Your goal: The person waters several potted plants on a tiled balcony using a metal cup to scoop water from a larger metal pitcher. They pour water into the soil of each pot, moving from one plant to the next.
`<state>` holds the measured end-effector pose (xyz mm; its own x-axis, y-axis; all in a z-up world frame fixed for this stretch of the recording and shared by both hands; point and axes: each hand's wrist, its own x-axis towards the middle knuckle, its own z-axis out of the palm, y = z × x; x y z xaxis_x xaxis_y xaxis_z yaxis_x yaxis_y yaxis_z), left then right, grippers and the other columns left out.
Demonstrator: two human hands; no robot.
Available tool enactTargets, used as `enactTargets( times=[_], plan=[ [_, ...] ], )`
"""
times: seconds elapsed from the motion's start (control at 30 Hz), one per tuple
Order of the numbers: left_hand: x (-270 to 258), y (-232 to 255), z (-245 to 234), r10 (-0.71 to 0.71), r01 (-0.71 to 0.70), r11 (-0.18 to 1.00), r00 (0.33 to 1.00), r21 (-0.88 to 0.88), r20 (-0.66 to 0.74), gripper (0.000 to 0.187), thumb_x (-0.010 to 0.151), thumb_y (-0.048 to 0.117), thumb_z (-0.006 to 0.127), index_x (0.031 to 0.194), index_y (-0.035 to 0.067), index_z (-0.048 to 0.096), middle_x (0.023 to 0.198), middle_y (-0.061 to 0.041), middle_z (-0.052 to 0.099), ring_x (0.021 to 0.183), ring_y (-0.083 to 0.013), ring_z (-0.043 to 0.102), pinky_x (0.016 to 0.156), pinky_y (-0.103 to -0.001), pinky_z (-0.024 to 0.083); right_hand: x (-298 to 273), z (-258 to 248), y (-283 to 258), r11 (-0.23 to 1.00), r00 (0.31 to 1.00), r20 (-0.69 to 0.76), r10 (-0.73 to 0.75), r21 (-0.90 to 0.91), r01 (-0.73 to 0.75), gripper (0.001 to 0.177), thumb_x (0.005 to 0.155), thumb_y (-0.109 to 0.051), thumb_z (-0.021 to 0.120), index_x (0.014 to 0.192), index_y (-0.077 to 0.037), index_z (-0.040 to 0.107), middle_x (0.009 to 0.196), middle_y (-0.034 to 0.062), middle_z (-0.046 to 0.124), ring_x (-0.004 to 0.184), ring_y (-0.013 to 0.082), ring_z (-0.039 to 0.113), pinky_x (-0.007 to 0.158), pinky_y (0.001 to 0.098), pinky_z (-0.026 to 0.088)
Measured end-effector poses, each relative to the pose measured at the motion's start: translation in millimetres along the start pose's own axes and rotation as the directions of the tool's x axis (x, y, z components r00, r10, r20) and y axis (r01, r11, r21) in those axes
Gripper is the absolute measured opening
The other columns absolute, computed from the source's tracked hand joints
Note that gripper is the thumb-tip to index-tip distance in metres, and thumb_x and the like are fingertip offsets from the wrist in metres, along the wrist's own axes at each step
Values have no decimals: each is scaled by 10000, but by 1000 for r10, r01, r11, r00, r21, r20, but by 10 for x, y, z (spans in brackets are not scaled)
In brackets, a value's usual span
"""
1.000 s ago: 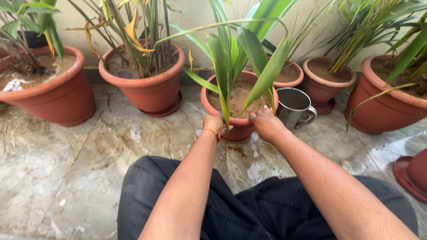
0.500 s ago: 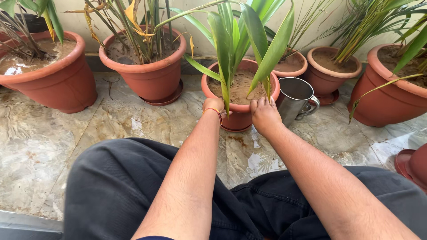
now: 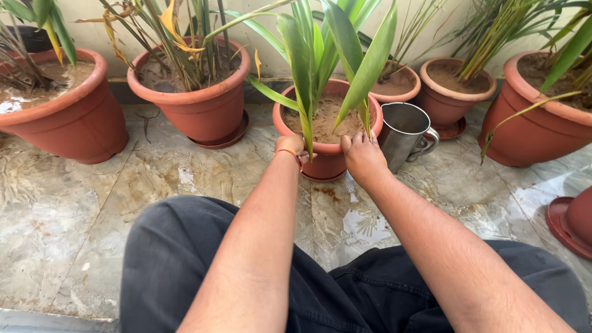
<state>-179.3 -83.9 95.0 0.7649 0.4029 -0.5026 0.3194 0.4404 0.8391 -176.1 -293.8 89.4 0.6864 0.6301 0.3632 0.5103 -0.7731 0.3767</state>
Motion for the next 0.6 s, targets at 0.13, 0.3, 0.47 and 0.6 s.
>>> enactTargets(
  times=[0.13,0.3,0.47,0.6],
  plan=[
    [5,-49,-60,9,-5,999,996,-40,92,164,969,34,542,1020,-57,669,917,-131,693,732,-191,691,656,-381,686,21,-39,14,1000,1000,11,-27,8,26,200,912,-128,538,1082,-27,515,1101,255,645,1148,438,639,1067,513,457],
    [-10,-29,-115,23,-6,996,979,-86,203,171,944,32,553,1046,-77,637,982,-165,689,801,-255,728,707,-400,668,19,-93,22,999,999,29,-30,33,29,190,945,-123,537,1110,-29,536,1114,254,653,1177,452,633,1111,562,442],
    [-46,-104,-102,63,-36,990,977,-133,204,254,959,116,565,1029,-116,643,990,-184,675,821,-274,731,702,-393,671,44,-120,80,998,998,-11,-55,31,56,262,902,-116,553,1152,-40,557,1134,243,660,1216,484,596,1037,521,468],
    [-156,-2,-105,67,-62,997,990,-45,121,273,962,148,594,1042,-108,645,986,-192,705,786,-274,740,625,-384,667,42,-208,96,993,998,2,-63,97,63,284,877,-115,570,1155,-59,563,1103,207,669,1169,433,613,974,492,498]
  ],
)
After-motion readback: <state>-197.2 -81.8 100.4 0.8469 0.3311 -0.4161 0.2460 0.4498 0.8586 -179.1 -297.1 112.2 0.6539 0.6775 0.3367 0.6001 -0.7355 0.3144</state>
